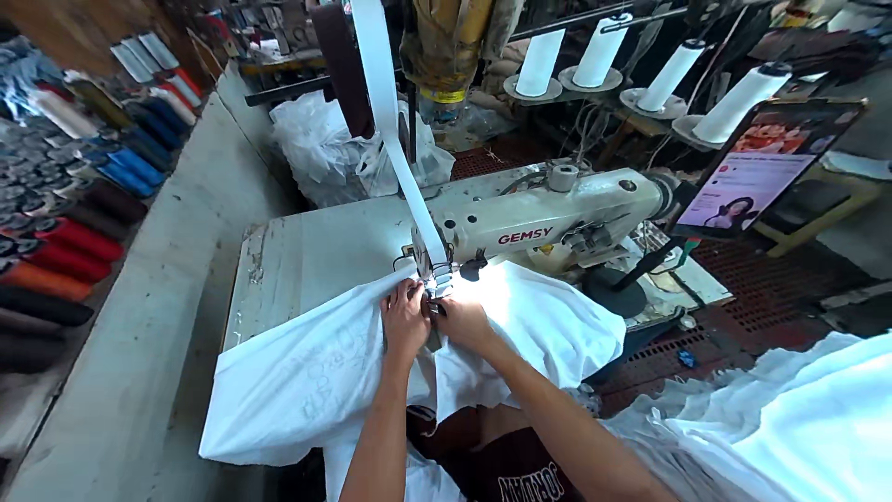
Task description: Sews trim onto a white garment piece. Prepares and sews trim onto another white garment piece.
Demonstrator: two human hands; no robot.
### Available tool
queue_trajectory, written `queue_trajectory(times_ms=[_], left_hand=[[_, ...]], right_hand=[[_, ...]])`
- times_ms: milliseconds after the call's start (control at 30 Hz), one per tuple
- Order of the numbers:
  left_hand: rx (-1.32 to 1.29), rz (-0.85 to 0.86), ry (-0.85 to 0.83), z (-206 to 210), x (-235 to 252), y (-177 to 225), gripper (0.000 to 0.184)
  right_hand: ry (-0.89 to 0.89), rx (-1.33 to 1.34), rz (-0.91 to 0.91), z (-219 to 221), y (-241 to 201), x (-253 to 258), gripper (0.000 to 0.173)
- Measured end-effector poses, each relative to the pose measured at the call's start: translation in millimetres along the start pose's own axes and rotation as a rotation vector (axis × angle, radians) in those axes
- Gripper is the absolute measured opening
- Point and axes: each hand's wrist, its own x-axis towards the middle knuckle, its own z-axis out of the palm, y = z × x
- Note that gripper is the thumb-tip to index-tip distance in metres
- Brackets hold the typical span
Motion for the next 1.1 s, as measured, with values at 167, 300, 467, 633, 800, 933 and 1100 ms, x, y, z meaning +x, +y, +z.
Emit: queue_trajectory(times_ms=[167, 300, 467, 633, 800, 933, 1100], left_hand=[[0.018, 0.084, -0.001, 4.2, -17.3, -10.3, 0.052], [-0.022, 0.101, 0.02, 3.3, -45.4, -4.3, 0.034], [0.014, 0.134, -0.039, -0.9, -41.3, -1.6, 0.036], [-0.005, 0.121, -0.058, -2.5, -41.8, -2.1, 0.034], [0.032, 0.188, 0.05, 4.6, -42.6, 1.3, 0.033], [0.024, 0.22, 0.1, 4.9, -42.2, 1.5, 0.03], [0.064, 0.186, -0.029, -3.5, -40.1, -1.5, 0.043]], right_hand=[[0.266, -0.161, -0.148, 24.2, 12.5, -6.4, 0.038], [0.352, -0.093, -0.344, 22.8, 39.9, 9.9, 0.031], [0.213, -0.047, -0.204, -4.1, 26.8, -3.8, 0.029], [0.097, 0.062, 0.001, 14.8, 13.9, -72.7, 0.042], [0.095, -0.019, 0.219, -20.6, 37.6, -54.4, 0.034], [0.028, 0.116, 0.091, -17.8, -3.1, -55.4, 0.042], [0.136, 0.044, 0.081, 26.4, -17.6, -40.4, 0.046]])
